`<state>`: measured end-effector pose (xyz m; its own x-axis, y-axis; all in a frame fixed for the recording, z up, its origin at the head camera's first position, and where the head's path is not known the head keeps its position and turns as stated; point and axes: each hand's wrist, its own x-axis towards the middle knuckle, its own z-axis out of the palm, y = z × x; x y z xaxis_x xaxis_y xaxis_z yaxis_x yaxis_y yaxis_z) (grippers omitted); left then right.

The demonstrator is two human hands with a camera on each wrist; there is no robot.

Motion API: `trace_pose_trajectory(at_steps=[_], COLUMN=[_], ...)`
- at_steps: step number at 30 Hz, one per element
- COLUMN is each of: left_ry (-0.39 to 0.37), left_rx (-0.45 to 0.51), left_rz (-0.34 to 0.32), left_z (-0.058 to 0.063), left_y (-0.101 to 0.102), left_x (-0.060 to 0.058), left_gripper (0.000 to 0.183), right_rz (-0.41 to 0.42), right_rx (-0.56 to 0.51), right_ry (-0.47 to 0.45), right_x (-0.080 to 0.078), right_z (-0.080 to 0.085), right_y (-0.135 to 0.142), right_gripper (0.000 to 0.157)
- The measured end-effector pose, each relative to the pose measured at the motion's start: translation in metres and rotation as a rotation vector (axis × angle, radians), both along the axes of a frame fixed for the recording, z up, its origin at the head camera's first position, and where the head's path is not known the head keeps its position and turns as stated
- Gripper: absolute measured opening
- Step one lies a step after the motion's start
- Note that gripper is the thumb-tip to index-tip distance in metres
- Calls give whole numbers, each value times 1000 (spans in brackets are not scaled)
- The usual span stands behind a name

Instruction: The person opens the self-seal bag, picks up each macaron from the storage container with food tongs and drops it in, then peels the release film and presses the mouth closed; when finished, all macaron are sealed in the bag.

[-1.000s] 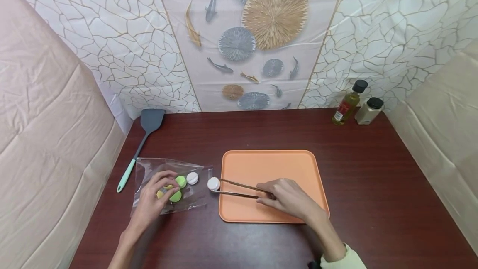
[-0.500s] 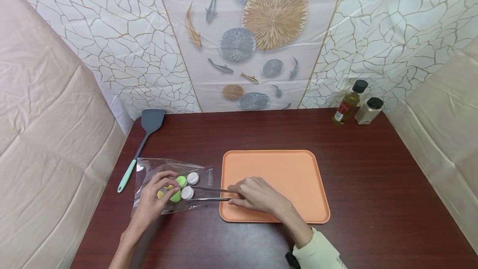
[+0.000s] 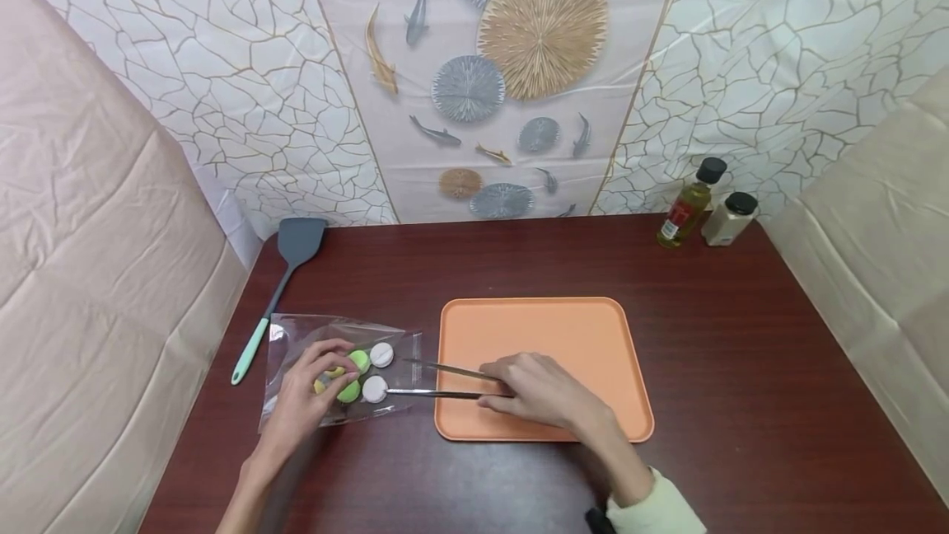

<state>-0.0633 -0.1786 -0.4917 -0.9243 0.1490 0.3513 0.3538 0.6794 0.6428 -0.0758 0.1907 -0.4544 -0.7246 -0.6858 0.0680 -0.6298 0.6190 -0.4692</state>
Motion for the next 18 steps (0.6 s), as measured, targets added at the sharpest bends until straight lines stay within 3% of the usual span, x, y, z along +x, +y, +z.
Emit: trace_pose_trajectory(at_steps=[4, 6, 8, 11, 15, 18], left_ry=[49, 61, 61, 70, 105, 114], left_rx=[6, 6, 1, -3, 24, -2], left_rz=[-11, -3, 11, 10, -34, -68], left_z=[-2, -2, -3, -7, -33, -61], left_y=[1, 2, 2, 2, -6, -13], left_x=[-2, -4, -5, -9, -22, -38], left_gripper=[21, 22, 22, 20, 17, 20], right_rz=[-155, -288, -446, -680, -899, -985], right_rx=[-35, -65, -76, -20, 64, 97], right_ry=[176, 260, 282, 217, 52, -64], right_x=[17, 26, 36, 49, 64, 71], right_z=[11, 11, 8, 1, -9, -16], right_y=[48, 76, 104, 146, 186, 202], right_gripper=[22, 29, 29, 34, 49, 60])
